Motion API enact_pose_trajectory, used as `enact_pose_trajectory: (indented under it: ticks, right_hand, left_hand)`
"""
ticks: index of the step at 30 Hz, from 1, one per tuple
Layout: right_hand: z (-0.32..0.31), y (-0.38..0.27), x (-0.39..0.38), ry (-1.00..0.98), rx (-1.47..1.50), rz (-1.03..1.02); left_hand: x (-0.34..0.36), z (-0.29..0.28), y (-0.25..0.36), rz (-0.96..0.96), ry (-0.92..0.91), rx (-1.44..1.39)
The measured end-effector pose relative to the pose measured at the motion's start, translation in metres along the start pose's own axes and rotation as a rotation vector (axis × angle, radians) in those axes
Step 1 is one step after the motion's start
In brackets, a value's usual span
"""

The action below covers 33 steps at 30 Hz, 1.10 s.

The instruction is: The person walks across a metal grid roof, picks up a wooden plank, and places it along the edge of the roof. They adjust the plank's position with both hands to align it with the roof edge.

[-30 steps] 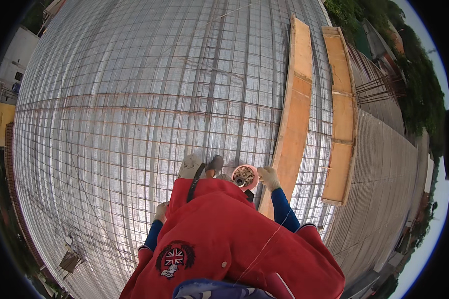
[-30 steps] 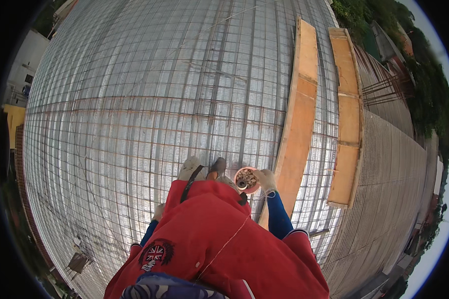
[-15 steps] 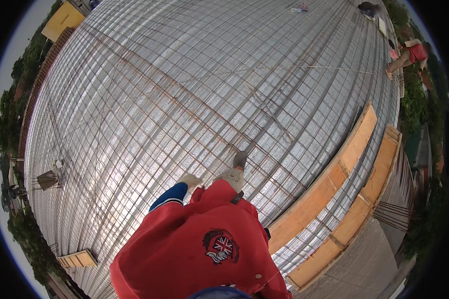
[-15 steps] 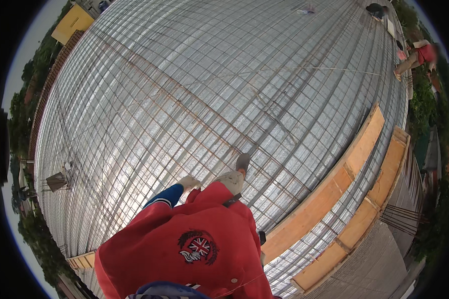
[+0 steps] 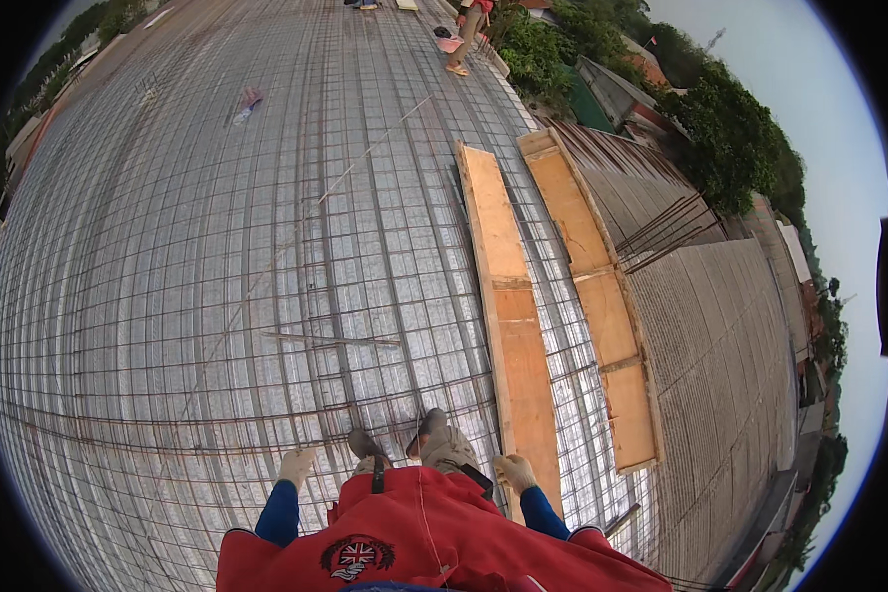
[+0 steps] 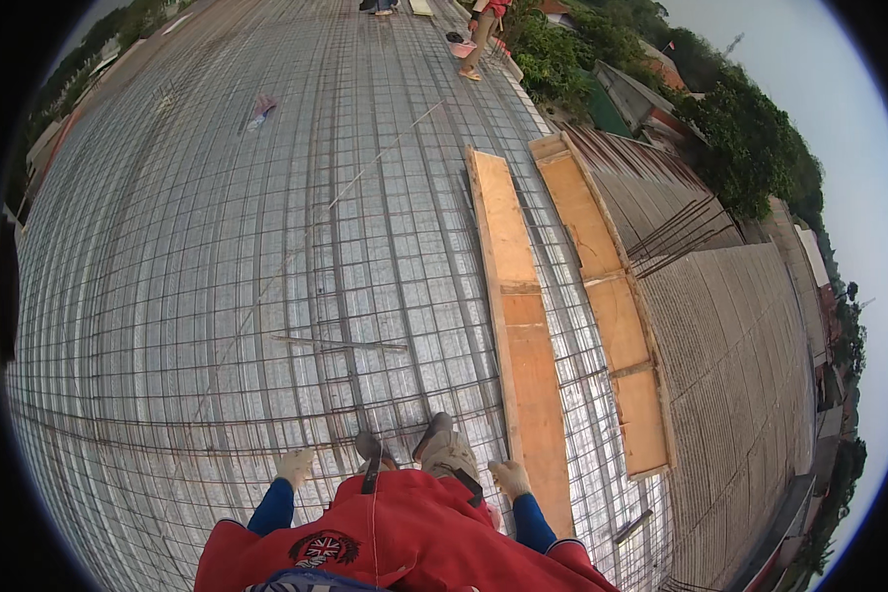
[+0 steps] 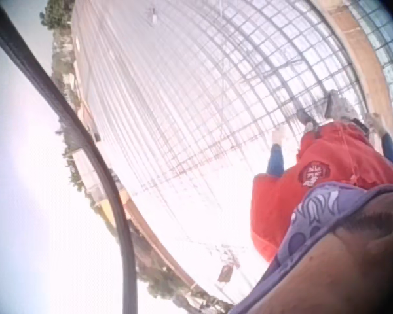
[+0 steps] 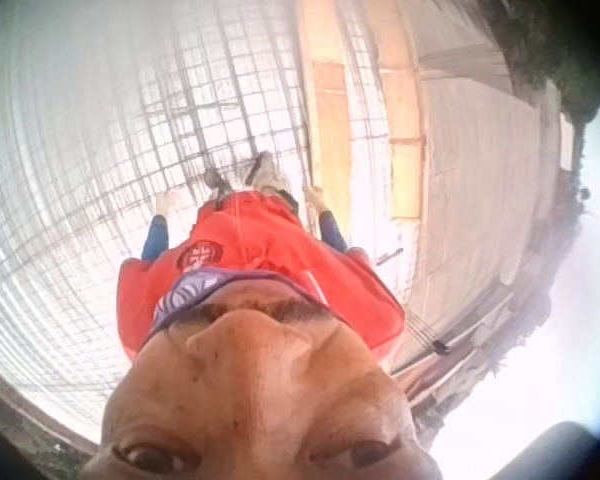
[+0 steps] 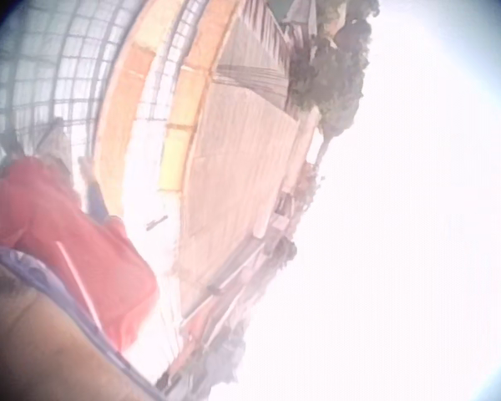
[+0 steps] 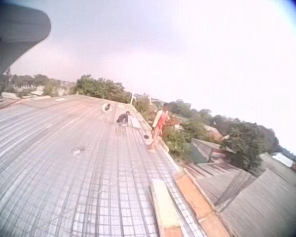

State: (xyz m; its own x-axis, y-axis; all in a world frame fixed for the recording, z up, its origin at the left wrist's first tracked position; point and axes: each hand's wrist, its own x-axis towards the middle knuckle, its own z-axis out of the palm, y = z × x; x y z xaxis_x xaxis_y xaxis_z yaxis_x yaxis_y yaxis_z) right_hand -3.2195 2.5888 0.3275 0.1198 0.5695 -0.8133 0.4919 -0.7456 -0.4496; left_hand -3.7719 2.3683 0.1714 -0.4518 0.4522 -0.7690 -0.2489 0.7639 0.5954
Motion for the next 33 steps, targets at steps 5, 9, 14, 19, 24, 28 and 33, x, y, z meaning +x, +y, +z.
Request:
enact_pose_trajectory:
  ticks: [5, 9, 14, 19, 24, 28, 33]
  right_hand:
    - [0.002, -0.009, 0.021, -0.025, 0.076, 0.052]
    - [-0.023, 0.005, 0.028, -0.022, 0.123, 0.238]
    - [-0.055, -0.004, 0.097, -0.022, 0.065, 0.341]
    - [-0.118, -0.078, 0.183, 0.117, 0.111, 0.105]
    - [-0.201, -0.162, 0.267, 0.227, -0.150, -0.021]
    - [-0.258, -0.225, 0.330, 0.214, -0.387, -0.030]
    - [-0.263, -0.343, 0.370, 0.287, -0.190, -0.168]
  left_hand:
    - [0.045, -0.028, 0.066, 0.013, -0.016, -0.093]
    - [0.045, 0.011, 0.112, -0.104, -0.033, -0.042]
    - [0.092, 0.050, 0.107, -0.041, -0.252, 0.306]
    - [0.069, 0.138, 0.212, -0.274, -0.153, 0.290]
    - [0.060, 0.243, 0.386, -0.069, -0.176, 0.213]
    - [0.065, 0.288, 0.470, 0.157, -0.159, 0.349]
    - [0.077, 0.303, 0.520, 0.036, -0.224, 0.628]
